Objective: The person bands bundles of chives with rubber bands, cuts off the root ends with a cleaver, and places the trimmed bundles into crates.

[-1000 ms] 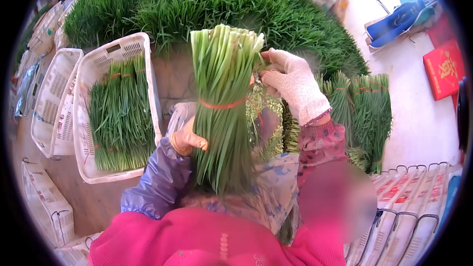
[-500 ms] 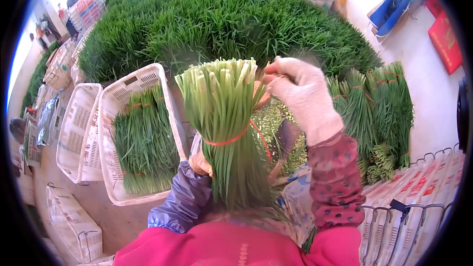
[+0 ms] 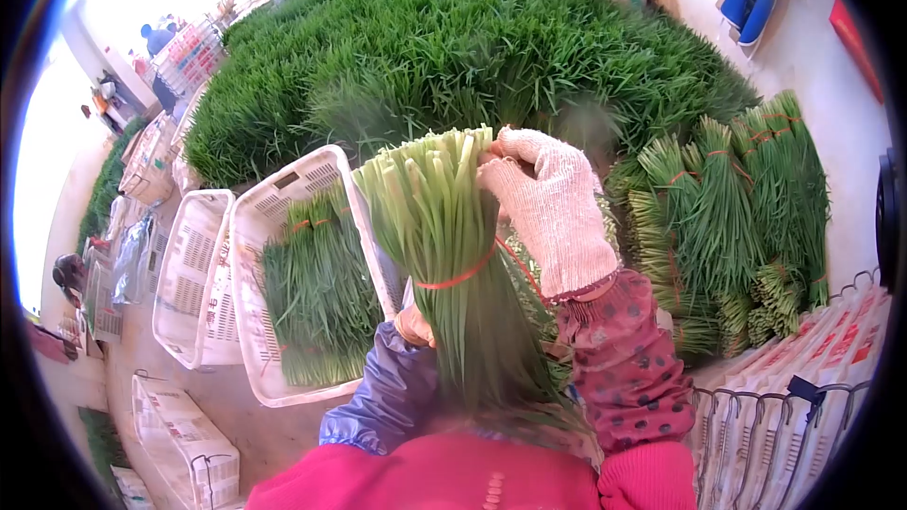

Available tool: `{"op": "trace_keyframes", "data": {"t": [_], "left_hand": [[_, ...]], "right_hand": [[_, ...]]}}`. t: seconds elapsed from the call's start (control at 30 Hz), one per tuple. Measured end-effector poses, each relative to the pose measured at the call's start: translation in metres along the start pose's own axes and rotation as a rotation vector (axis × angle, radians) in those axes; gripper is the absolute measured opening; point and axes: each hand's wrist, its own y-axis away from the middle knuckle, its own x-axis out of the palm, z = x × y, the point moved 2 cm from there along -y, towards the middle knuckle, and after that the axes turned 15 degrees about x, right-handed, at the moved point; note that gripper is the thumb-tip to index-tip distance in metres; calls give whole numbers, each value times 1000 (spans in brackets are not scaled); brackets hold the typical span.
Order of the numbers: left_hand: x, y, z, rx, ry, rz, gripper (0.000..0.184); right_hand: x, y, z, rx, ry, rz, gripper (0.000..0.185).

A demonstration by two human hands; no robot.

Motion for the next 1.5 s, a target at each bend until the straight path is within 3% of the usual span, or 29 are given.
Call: {"op": "trace_keyframes", "data": {"t": [0.07,0.13,0.2,0.27,0.33,0.4,0.47,0.5,0.57,0.6,0.67,0.73,0.8,0.9,0.93,0.97,1.0,1.1,1.13,1.23,1.3,1.43,1.47,1.5], "left_hand": [[4,-3,-1,-32,77,-23,124],[9,-7,-2,-31,115,-37,121],[0,-7,-1,-106,49,-4,111],[0,-11,-2,-104,34,-75,101],[-11,-12,-2,-159,-186,-140,91],[1,-22,-8,-170,-247,-212,83],[7,-26,-8,-48,-342,-384,63],[12,-28,-8,-19,-344,-457,57],[0,-22,-1,-2,-349,-438,58],[-4,-21,4,-3,-353,-387,58],[-8,-20,7,-2,-372,-347,61],[-8,-18,6,-44,-350,-295,64],[-1,-22,5,-34,-299,-271,74],[19,-26,-10,6,-226,-294,95],[21,-29,-13,52,-244,-351,95],[20,-29,-17,-35,-222,-328,95],[21,-26,-19,-127,-197,-310,95],[22,-29,2,-2,1,-428,86],[15,-26,12,63,61,-436,82],[28,-40,-12,125,79,-517,84],[30,-45,-34,143,96,-546,85],[-4,-40,-83,360,-67,-692,86],[-10,-32,-111,361,-167,-675,81],[-21,-21,-132,333,-156,-707,77]], "right_hand": [[4,0,-9,4,-18,-34,23],[8,5,-20,-123,-432,-48,17],[5,16,-33,-235,-455,-31,13],[-2,28,-56,123,-633,409,12],[-19,37,-75,485,-298,765,14],[-23,54,-96,570,55,1006,17],[-28,55,-101,290,491,1042,21],[-28,53,-106,20,587,789,27],[-28,46,-113,60,162,407,23],[-24,37,-99,193,-121,236,22],[-10,26,-63,34,-259,-10,15],[-3,9,-52,11,-177,-42,20],[11,-2,-49,194,-312,-92,28],[25,-21,-70,140,-220,-83,30],[35,-28,-73,157,-205,-62,30],[42,-18,-60,219,-285,-122,25],[41,-31,-89,107,-168,-230,22],[54,-13,-81,256,-523,-162,26],[58,-19,-94,214,-604,-162,22],[60,-7,-88,121,-332,-158,17],[61,19,-79,-116,280,-213,12],[72,40,-99,-252,353,32,6],[70,39,-105,-242,359,29,6],[69,35,-115,-225,494,190,5]]}}
